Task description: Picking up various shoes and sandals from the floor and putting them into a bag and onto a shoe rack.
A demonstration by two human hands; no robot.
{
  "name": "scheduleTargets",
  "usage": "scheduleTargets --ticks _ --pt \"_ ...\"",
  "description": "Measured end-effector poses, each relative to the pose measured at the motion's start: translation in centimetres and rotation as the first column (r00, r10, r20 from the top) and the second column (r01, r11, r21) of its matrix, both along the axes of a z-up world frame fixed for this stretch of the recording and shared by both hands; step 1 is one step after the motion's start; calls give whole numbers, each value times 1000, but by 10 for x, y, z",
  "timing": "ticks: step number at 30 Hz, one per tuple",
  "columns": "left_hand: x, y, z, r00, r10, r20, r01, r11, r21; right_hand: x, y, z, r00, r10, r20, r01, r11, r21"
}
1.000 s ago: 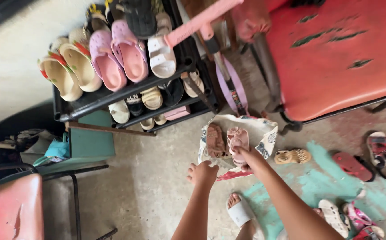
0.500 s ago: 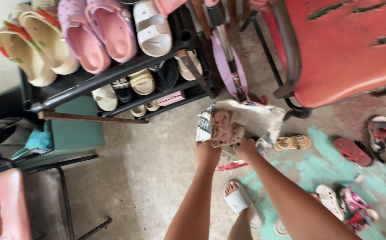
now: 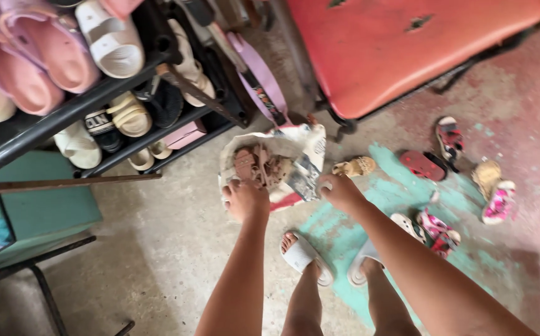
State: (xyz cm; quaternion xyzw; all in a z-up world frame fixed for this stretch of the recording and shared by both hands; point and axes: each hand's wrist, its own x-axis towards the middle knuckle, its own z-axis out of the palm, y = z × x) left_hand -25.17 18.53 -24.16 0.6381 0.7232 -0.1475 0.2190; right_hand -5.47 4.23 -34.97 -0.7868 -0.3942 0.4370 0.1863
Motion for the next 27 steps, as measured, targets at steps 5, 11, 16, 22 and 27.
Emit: scheduleTargets --ticks 5,11,16,22,27 --pt "10 -29 5 972 -196 -126 195 981 -23 10 -52 -26 994 -92 65 92 996 1" --pt "31 -68 -19 949 -301 97 313 937 -156 22 -110 -42 974 -221 48 224 972 -72" --pt "57 -102 -54 914 -395 92 397 918 1 44 -161 -68 957 -284 68 287 957 -41" --pt "116 -132 -57 884 -418 211 416 908 55 97 -218 -77 916 -400 -14 387 894 -225" --pt "192 -154 -81 860 -472 195 476 879 27 183 -277 -98 588 -738 -330 660 674 -332"
